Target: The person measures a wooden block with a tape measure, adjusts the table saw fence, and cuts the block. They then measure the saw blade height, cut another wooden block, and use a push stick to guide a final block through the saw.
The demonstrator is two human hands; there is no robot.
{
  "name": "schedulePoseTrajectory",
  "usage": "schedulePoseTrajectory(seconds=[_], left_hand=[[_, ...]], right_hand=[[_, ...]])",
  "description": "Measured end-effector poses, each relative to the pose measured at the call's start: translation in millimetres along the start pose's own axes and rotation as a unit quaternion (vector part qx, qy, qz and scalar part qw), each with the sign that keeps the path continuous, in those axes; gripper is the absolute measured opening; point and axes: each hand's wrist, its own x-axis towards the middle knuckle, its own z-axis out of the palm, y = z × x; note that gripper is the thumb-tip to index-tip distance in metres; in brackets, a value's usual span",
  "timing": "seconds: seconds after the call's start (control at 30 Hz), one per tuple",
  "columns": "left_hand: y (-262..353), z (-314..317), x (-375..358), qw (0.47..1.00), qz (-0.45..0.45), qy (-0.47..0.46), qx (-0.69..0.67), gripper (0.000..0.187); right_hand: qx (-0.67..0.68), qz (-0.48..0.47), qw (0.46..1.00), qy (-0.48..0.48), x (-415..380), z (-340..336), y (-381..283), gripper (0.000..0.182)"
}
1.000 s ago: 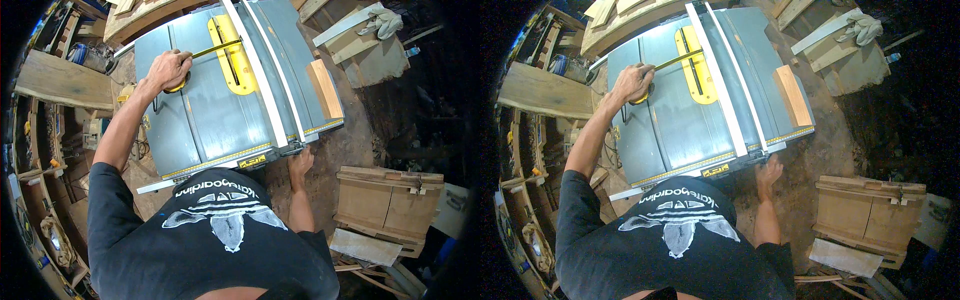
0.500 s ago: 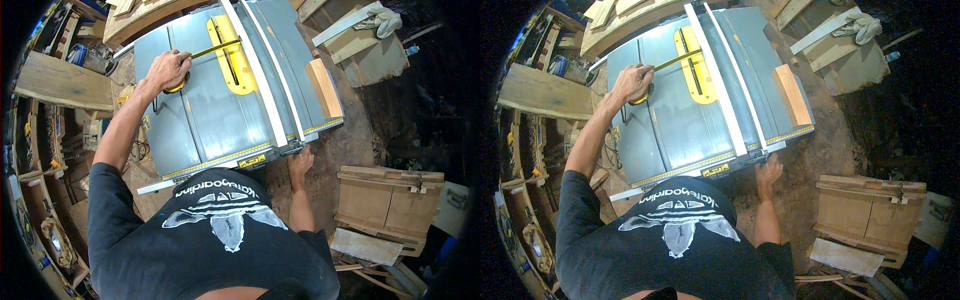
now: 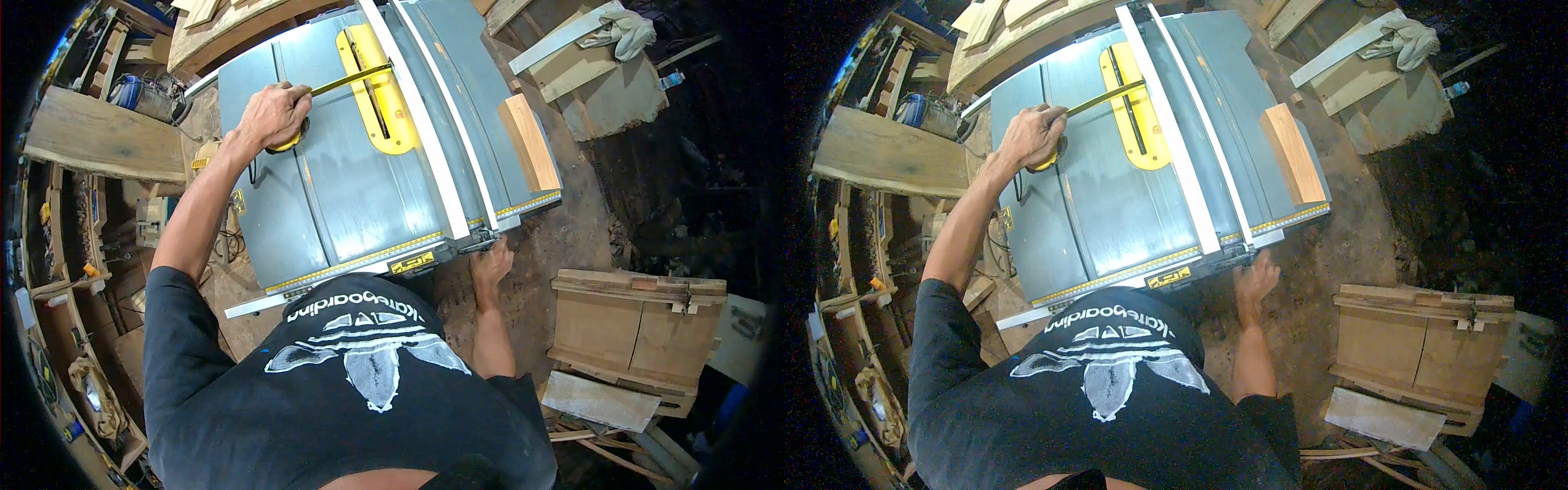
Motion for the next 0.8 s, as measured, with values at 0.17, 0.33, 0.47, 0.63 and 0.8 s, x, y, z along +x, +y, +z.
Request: schedulePoseTrajectory(seconds=[0.17, 0.33, 0.47, 0.63, 0.8], left_hand=[[1.0, 0.4, -0.8, 1.000, -0.001, 0.004, 0.004, 0.037], [0.2, 1.2, -0.9, 1.000, -0.002, 0.004, 0.005, 0.036], [3.5, -3.0, 0.1, 1.000, -0.014, -0.018, 0.009, 0.036], [4.7, -3.6, 0.4, 1.000, -0.016, -0.018, 0.010, 0.036], [3.3, -1.7, 0.9, 1.000, -0.017, -0.017, 0.007, 0.036]], right_hand=[[0.011, -0.005, 1.000, 0.007, -2.7, 5.2, 5.7, 0.056], [0.025, 0.005, 1.000, -0.009, -3.6, 6.3, 7.0, 0.060], [0.021, -0.002, 1.000, -0.001, -3.2, 1.4, 4.2, 0.062], [0.020, 0.007, 1.000, -0.021, -0.4, -1.7, 1.1, 0.061], [0.020, 0.011, 0.999, -0.024, -0.7, -2.8, 1.1, 0.059]])
